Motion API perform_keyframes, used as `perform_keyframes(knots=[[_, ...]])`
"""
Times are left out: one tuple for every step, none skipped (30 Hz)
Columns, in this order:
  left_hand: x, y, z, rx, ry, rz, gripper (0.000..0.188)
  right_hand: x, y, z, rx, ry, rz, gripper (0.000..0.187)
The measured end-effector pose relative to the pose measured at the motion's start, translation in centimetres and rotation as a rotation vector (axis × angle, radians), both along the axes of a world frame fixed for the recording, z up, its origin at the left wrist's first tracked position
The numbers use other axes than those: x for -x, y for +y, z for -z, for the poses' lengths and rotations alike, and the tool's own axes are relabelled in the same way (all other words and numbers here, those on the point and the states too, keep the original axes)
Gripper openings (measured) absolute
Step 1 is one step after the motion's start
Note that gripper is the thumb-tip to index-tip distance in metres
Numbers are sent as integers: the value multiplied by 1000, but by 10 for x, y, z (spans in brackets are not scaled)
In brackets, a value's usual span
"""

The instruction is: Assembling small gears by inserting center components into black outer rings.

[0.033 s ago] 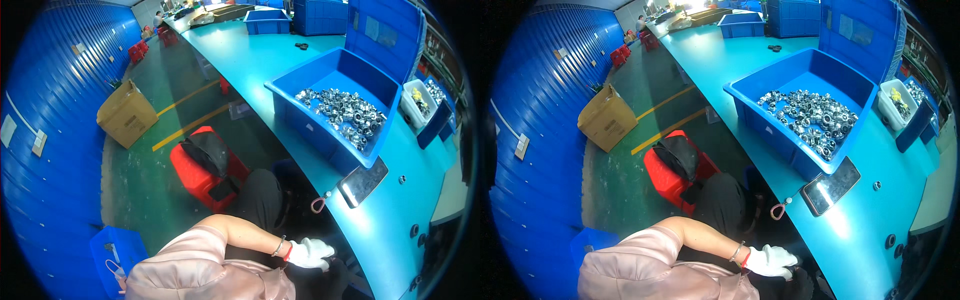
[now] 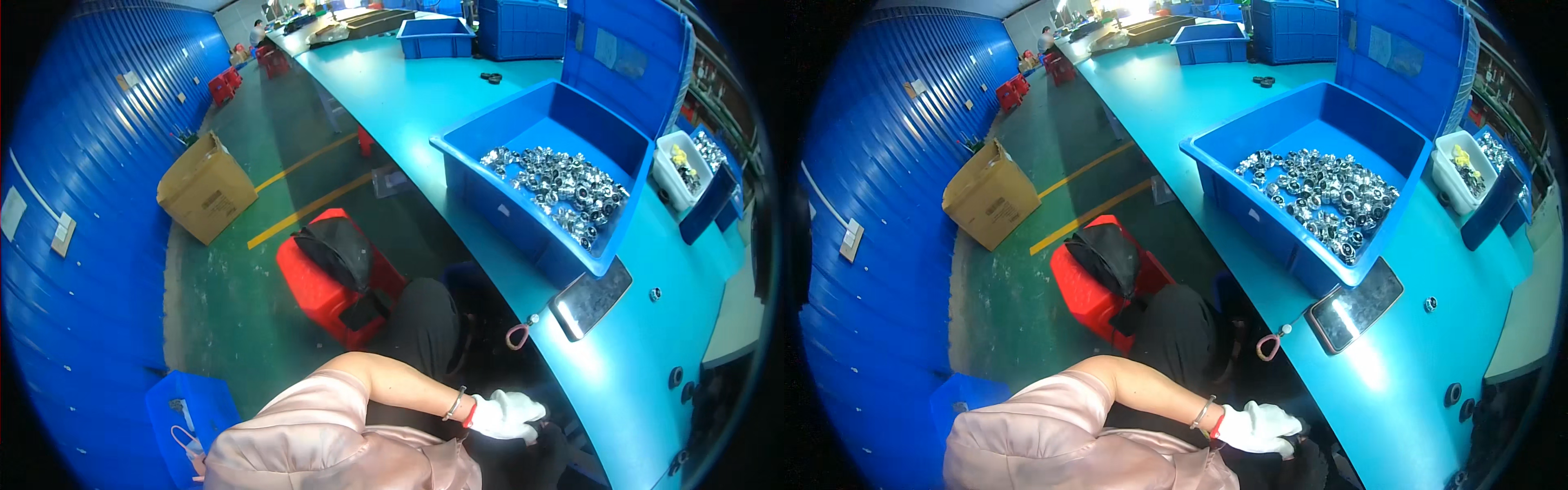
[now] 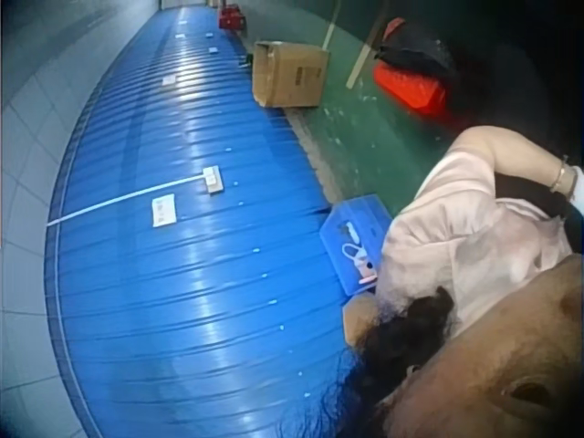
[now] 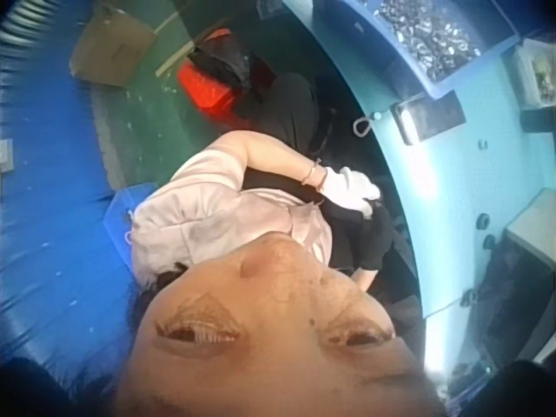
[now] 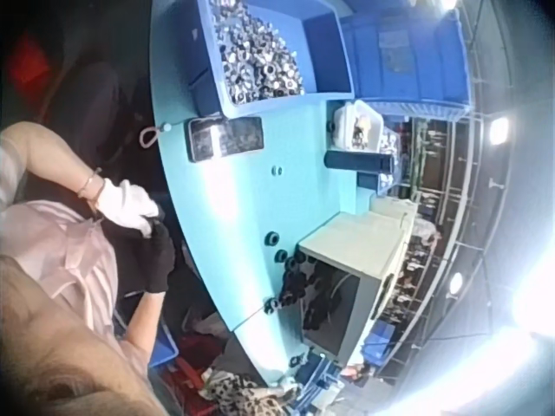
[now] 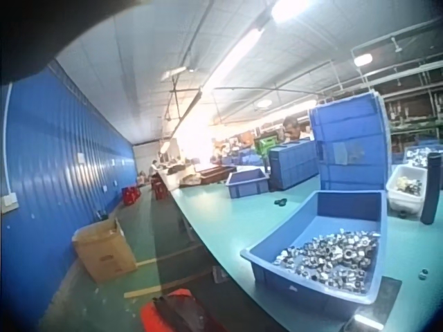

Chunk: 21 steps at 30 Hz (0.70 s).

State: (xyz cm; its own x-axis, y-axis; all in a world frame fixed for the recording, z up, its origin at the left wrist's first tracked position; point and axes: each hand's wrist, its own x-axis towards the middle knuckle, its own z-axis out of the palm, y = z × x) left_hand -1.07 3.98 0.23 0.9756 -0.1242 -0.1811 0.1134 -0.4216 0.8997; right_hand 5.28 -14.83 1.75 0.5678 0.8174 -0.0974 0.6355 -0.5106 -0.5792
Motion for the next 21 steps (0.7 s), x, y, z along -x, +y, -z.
perform_keyframes(knots=[[-3, 3, 0, -8, -5, 4, 35, 1, 1, 1, -8, -5, 4, 26], [-4, 7, -6, 253, 144, -64, 36, 4, 0, 2, -115, 29, 145, 28], [-5, 9, -9, 513, 293, -132, 38, 5, 0, 4, -224, 64, 284, 29], [-6, 12, -2, 636, 308, -151, 41, 2, 0, 9, -228, 56, 254, 38], [-5, 5, 3, 631, 306, -148, 41, 3, 0, 12, -233, 53, 256, 38], [-4, -2, 9, 645, 324, -282, 41, 4, 1, 14, -103, 107, 248, 44], [-2, -9, 5, 658, 346, -413, 41, 4, 2, 17, 30, 163, 244, 50], [-2, -8, 2, 616, 313, -353, 43, 2, 3, 19, 175, 151, 254, 54], [-3, -5, 0, 614, 313, -353, 43, 0, 4, 20, 172, 151, 255, 54], [-4, -2, -2, 274, 169, -236, 44, -1, 4, 21, 146, 121, 237, 51], [-5, 0, -5, -65, 24, -118, 44, -3, 5, 21, 119, 89, 219, 49], [-5, -2, 0, 68, -46, -120, 46, -4, 4, 23, 90, 61, 199, 46], [-6, -1, -4, 69, -45, -122, 46, -5, 4, 23, 66, 30, 180, 44], [-8, -1, -7, 89, -11, -121, 45, -6, 4, 24, 43, -1, 160, 42], [-8, -1, -11, 111, 22, -121, 45, -6, 3, 24, 20, -31, 139, 39], [-8, -1, -14, 107, 22, -125, 45, -7, 3, 25, -9, -62, 118, 37], [-7, -1, -16, 219, 179, -168, 41, -8, 2, 26, -35, -92, 97, 35], [-6, -4, -17, 333, 337, -208, 38, -8, -1, 26, -59, -121, 79, 32], [-6, -5, -14, 331, 338, -204, 38, -8, -1, 26, -85, -152, 66, 30], [-5, -7, -10, 184, 249, -202, 39, -6, -2, 25, -106, -181, 57, 28], [-4, -11, -6, 44, 160, -191, 42, -3, -6, 23, -119, -209, 55, 26]])
